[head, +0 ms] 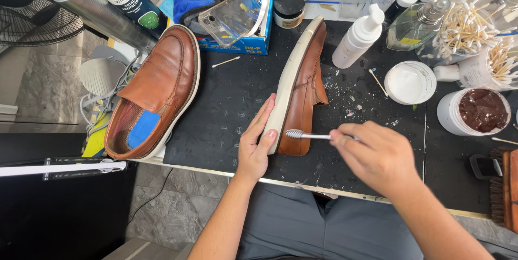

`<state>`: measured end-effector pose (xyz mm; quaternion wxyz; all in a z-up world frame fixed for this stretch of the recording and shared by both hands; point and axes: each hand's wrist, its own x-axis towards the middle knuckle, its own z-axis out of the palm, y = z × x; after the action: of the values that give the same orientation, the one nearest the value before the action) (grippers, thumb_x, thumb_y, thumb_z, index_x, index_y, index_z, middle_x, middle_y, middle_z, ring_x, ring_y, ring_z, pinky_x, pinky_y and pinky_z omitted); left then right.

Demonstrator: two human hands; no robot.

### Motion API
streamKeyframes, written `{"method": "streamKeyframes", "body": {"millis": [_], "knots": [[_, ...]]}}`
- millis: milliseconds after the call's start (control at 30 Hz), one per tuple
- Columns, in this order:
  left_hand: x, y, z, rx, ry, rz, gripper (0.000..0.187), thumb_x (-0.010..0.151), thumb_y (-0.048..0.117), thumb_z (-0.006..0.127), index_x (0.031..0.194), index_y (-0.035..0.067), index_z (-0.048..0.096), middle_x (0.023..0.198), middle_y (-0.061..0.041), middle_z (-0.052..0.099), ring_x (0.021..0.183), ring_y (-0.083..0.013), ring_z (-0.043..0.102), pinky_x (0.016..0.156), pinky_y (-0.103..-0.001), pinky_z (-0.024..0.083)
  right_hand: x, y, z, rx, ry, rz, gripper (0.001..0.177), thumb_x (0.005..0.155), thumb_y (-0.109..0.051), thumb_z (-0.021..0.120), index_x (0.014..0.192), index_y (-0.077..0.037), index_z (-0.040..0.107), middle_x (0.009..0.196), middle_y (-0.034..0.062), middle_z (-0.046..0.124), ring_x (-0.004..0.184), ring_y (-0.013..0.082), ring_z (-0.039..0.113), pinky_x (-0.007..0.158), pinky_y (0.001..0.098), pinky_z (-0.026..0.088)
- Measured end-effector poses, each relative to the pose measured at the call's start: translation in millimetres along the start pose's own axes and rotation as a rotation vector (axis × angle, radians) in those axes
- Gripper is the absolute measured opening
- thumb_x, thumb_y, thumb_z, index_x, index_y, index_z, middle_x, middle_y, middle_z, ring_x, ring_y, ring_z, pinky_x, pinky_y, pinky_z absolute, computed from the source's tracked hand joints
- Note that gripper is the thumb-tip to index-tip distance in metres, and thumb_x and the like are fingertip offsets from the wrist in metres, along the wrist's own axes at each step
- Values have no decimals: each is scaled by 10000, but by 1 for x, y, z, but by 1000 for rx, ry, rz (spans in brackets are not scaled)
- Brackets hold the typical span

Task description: The person cleans the white rubber sole of a brown leather loafer using a toothbrush. They repeatedly dip the toothbrush into a container of dark brown paste and scrub the sole, focusing on the edges and the seam between the sole and the upper.

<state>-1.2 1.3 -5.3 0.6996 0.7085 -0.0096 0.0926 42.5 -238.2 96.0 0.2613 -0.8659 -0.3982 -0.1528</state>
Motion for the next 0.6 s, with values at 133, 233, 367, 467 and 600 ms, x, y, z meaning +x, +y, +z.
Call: {"method": "streamKeyframes", "body": {"millis": [133, 233, 367, 467, 600], "knots": [[1, 1, -1, -7, -5, 10, 582, 1050, 334, 564, 1545, 42, 474, 1658, -132, 436, 1575, -294, 380, 1300, -414, 271, 5, -1, 0, 44, -46, -113, 137, 759, -83, 806, 877, -63, 738, 943, 36, 713, 659, 184, 621, 573, 327, 503], [1, 0, -1, -7, -6, 18, 584, 1052, 337, 558, 1547, 40, 469, 1659, -133, 432, 1578, -291, 372, 1305, -412, 267, 6, 1, 0, -10, -32, -31, 116, 801, -82, 826, 851, -70, 722, 928, 13, 712, 653, 180, 614, 568, 334, 493], [1, -1, 0, -19, -6, 21, 593, 1051, 350, 556, 1545, 33, 472, 1658, -140, 431, 1576, -292, 371, 1302, -409, 265, 3, 2, 1, 66, -51, -92, 133, 780, -94, 821, 861, -66, 720, 949, 36, 712, 688, 186, 638, 573, 332, 508], [2, 1, 0, -17, 1, 42, 593, 1053, 353, 563, 1539, 24, 477, 1658, -149, 433, 1575, -296, 378, 1302, -409, 269, 0, 6, -1, 96, -69, -121, 138, 749, -77, 806, 871, -61, 742, 939, 33, 713, 664, 175, 628, 568, 326, 511], [2, -1, 0, 7, 7, 32, 594, 1044, 351, 561, 1532, 19, 490, 1646, -150, 453, 1564, -295, 401, 1297, -406, 284, -6, 18, -5, 18, -23, -97, 104, 776, -71, 806, 842, -71, 726, 940, 38, 711, 688, 193, 638, 586, 339, 509]]}}
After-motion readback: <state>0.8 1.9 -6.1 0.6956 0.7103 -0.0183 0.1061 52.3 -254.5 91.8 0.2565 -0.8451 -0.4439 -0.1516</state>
